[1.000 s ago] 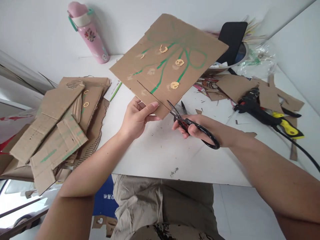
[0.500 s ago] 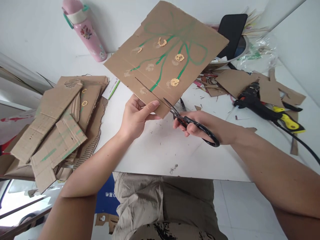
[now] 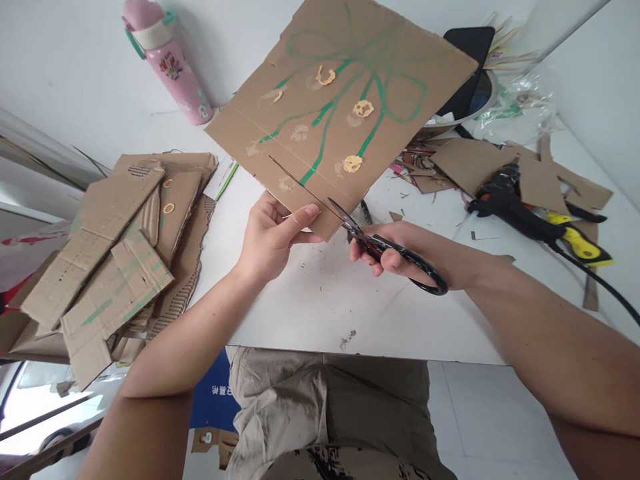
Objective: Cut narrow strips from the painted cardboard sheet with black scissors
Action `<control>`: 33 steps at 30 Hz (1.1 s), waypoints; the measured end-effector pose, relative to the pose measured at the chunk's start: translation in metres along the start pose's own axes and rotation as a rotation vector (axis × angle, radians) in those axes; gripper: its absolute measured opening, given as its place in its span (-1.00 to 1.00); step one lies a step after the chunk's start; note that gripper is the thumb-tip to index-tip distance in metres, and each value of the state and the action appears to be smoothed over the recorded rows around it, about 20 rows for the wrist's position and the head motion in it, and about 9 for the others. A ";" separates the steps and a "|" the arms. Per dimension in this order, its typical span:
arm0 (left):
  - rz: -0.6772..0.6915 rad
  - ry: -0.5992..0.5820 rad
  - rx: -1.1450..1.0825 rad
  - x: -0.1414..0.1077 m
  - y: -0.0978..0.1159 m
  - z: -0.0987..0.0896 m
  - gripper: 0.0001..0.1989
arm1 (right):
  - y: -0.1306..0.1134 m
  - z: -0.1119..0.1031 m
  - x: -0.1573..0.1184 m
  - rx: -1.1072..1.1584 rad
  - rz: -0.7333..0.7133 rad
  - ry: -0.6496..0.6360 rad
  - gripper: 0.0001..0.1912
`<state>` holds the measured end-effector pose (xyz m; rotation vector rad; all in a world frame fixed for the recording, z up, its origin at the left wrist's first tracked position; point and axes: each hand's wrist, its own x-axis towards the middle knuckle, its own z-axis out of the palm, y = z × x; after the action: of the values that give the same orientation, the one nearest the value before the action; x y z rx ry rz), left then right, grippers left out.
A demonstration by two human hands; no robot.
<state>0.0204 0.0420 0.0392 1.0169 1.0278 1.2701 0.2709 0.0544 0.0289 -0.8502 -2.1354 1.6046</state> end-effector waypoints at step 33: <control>0.005 -0.030 0.023 -0.006 0.005 0.002 -0.41 | -0.007 0.019 0.000 -0.084 0.176 0.216 -0.25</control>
<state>0.0213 0.0359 0.0445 1.0543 1.0193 1.2459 0.2575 0.0387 0.0298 -1.2099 -2.0344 1.4352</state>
